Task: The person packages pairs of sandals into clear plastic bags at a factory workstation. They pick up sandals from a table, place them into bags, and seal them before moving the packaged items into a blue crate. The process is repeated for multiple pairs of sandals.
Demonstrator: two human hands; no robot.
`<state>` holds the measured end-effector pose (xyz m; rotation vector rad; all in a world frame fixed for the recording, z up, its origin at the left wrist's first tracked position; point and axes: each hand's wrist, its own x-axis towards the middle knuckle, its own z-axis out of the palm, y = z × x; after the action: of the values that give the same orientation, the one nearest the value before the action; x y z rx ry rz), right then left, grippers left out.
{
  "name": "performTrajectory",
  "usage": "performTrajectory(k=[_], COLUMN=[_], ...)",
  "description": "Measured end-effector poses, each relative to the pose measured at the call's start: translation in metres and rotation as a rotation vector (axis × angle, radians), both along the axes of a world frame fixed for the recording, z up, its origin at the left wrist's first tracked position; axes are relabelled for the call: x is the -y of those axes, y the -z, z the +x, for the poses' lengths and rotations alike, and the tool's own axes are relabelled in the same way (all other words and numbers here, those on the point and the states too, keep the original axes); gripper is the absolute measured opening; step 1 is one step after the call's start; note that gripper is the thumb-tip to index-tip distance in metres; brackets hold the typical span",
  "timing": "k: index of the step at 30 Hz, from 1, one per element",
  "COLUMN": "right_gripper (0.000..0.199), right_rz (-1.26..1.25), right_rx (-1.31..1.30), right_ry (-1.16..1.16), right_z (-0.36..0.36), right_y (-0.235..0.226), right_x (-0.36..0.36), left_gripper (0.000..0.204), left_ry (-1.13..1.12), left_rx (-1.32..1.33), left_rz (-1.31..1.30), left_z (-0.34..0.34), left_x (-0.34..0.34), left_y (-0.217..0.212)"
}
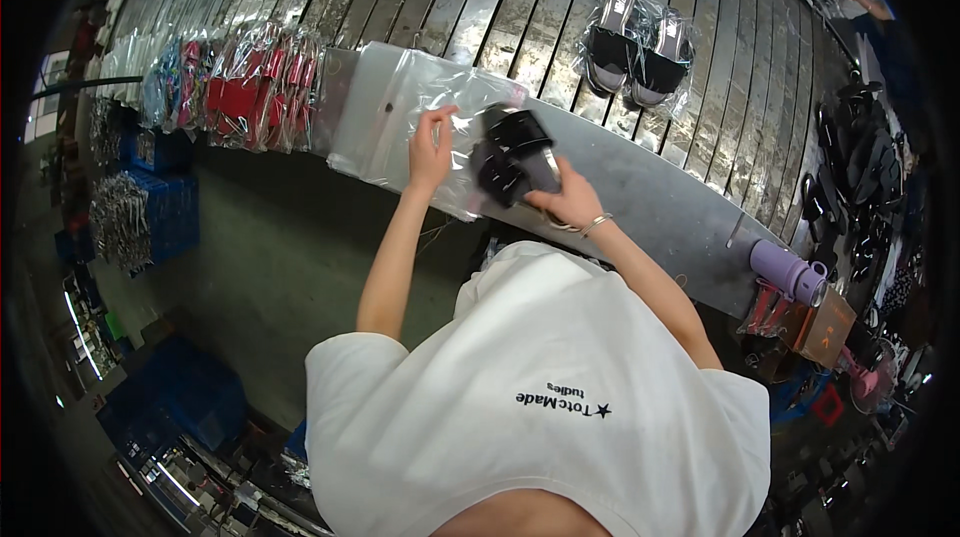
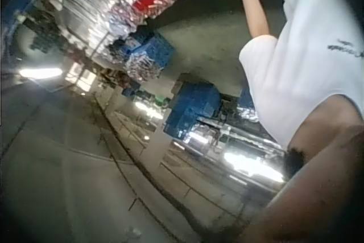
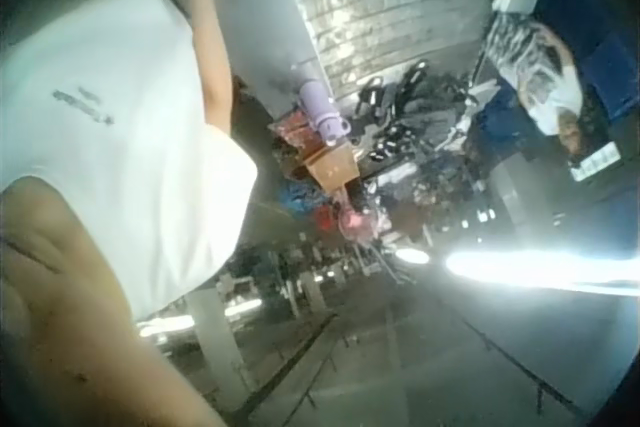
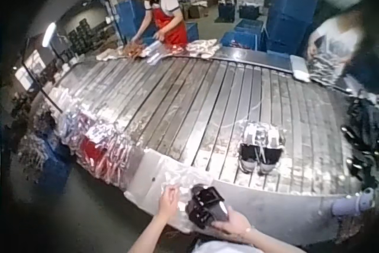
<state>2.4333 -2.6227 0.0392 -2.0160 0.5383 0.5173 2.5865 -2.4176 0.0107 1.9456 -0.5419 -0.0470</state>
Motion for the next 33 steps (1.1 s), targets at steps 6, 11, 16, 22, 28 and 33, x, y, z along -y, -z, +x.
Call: performTrajectory(k=[6,11,16,22,28,33], right_gripper=[0.058,0.049,0.040,0.032,0.035,0.030], right_rz=[0.137,0.180,0.324,0.357,0.511,0.338], right_rx=[0.132,0.573,0.680,0.771,0.718,0.586], right_ry=[0.139,0.208,0.625,0.782,0.863,0.782], right_z=[0.017,0.019,0.004,-0.004,-0.039,-0.055], right_y=[-0.002,-0.020,-0.109,-0.126,-0.130,-0.121], right_x=[-0.015,0.023,0.058,0.092,0.101,0.120], left_gripper=[0.015,0.032,0.042,0.040,0.023,0.023], left_ry=[0.280,0.795,0.054,1.172,0.493,0.965], left_rx=[0.016,0.482,-0.222,-0.083,-0.637,-0.015], left_rz=[0.117,0.051,-0.300,0.369,-0.465,0.275], left_z=[-0.017,-0.068,-0.045,-0.123,-0.073,-0.106], left_x=[0.023,0.086,0.127,0.137,0.181,0.166], left_y=[-0.068,-0.103,-0.136,-0.121,-0.123,-0.120])
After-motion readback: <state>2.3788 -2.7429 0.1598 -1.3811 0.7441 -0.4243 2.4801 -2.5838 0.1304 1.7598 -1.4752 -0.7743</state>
